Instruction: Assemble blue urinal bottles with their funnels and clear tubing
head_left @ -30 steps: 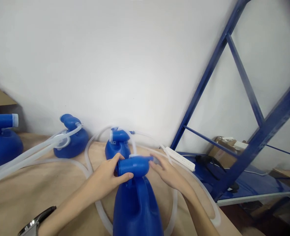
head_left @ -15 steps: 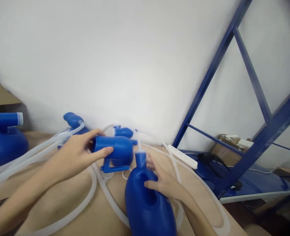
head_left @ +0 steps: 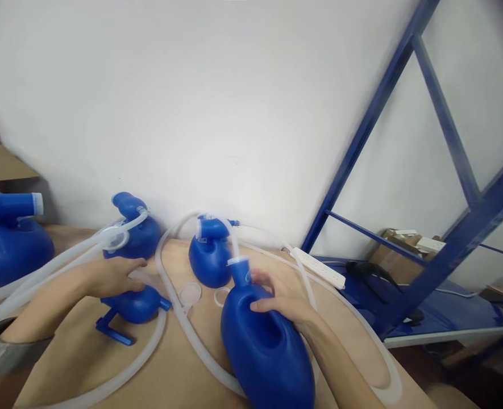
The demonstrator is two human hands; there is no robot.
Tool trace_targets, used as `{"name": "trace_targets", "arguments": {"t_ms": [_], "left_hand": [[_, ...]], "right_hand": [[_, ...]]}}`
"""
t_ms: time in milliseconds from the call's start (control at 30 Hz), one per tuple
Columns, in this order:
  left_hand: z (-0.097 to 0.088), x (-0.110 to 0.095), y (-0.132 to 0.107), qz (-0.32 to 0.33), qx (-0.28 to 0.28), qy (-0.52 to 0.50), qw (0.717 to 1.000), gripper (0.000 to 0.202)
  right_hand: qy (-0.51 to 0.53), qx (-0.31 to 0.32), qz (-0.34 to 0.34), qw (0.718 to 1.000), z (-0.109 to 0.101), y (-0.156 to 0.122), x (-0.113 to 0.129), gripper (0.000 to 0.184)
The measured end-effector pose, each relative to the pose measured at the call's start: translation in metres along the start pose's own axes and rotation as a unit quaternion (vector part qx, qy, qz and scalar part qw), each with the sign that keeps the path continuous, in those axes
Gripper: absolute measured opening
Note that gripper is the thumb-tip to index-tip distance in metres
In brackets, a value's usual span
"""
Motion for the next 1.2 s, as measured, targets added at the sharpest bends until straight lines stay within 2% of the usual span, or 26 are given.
{"name": "trace_targets", "arguments": {"t_ms": [67, 100, 200, 267, 300, 333, 400, 500, 633, 700, 767, 900, 1000, 1100, 1200], "left_hand": [[0.007, -0.019, -0.002, 0.025, 0.02, 0.031, 0.999, 0.042], [0.013, -0.034, -0.004, 0.044, 0.036, 0.042, 0.998, 0.045], [0.042, -0.1, -0.015, 0.156, 0.075, 0.03, 0.984, 0.053], [0.059, -0.15, -0.025, 0.285, 0.035, 0.013, 0.958, 0.055], [0.067, -0.168, -0.029, 0.329, 0.002, 0.02, 0.944, 0.056], [0.076, -0.182, -0.031, 0.363, -0.019, 0.034, 0.931, 0.056], [0.091, -0.197, -0.031, 0.397, -0.037, 0.05, 0.916, 0.048], [0.1, -0.202, -0.023, 0.402, -0.018, 0.029, 0.915, 0.03], [0.1, -0.204, -0.012, 0.367, -0.021, -0.004, 0.93, 0.028], [0.102, -0.206, -0.006, 0.327, -0.042, -0.022, 0.944, 0.026], [0.106, -0.207, 0.001, 0.278, -0.068, -0.049, 0.957, 0.034], [0.109, -0.197, 0.014, 0.17, -0.125, -0.117, 0.97, 0.041], [0.104, -0.181, 0.023, 0.103, -0.154, -0.153, 0.971, 0.053], [0.092, -0.171, 0.028, 0.085, -0.159, -0.152, 0.972, 0.065], [0.074, -0.166, 0.029, 0.102, -0.154, -0.102, 0.978, 0.051]], "right_hand": [[0.038, 0.0, 0.023, 0.999, 0.0, 0.001, -0.004, 0.068], [0.052, 0.01, 0.032, 0.998, 0.002, 0.001, -0.005, 0.067], [0.064, 0.078, 0.032, 0.994, 0.015, 0.0, -0.001, 0.062], [0.047, 0.101, 0.007, 0.994, 0.024, -0.001, 0.006, 0.053], [0.035, 0.103, -0.006, 0.994, 0.028, -0.001, 0.009, 0.048], [0.023, 0.1, -0.016, 0.995, 0.03, 0.0, 0.011, 0.045], [0.002, 0.098, -0.029, 0.995, 0.033, 0.0, 0.013, 0.041], [-0.027, 0.107, -0.038, 0.993, 0.034, 0.001, 0.011, 0.042], [-0.056, 0.095, -0.055, 0.992, 0.029, 0.0, 0.009, 0.049], [-0.071, 0.091, -0.061, 0.991, 0.028, -0.001, 0.009, 0.052], [-0.087, 0.102, -0.056, 0.989, 0.029, -0.003, 0.009, 0.061], [-0.116, 0.119, -0.028, 0.986, 0.027, -0.005, 0.01, 0.095], [-0.147, 0.148, -0.047, 0.977, 0.024, -0.01, 0.015, 0.1], [-0.227, 0.161, -0.09, 0.956, 0.022, -0.014, 0.02, 0.093], [-0.324, 0.142, -0.155, 0.922, 0.019, -0.017, 0.026, 0.087]]}}
Point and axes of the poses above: each hand's wrist, its own y-axis towards the middle knuckle, its own z-axis out of the palm, x = y × z, the point moved 7 cm from there along y, towards the middle knuckle, and after that the axes turned 3 degrees about -y, right-handed, at the moved point
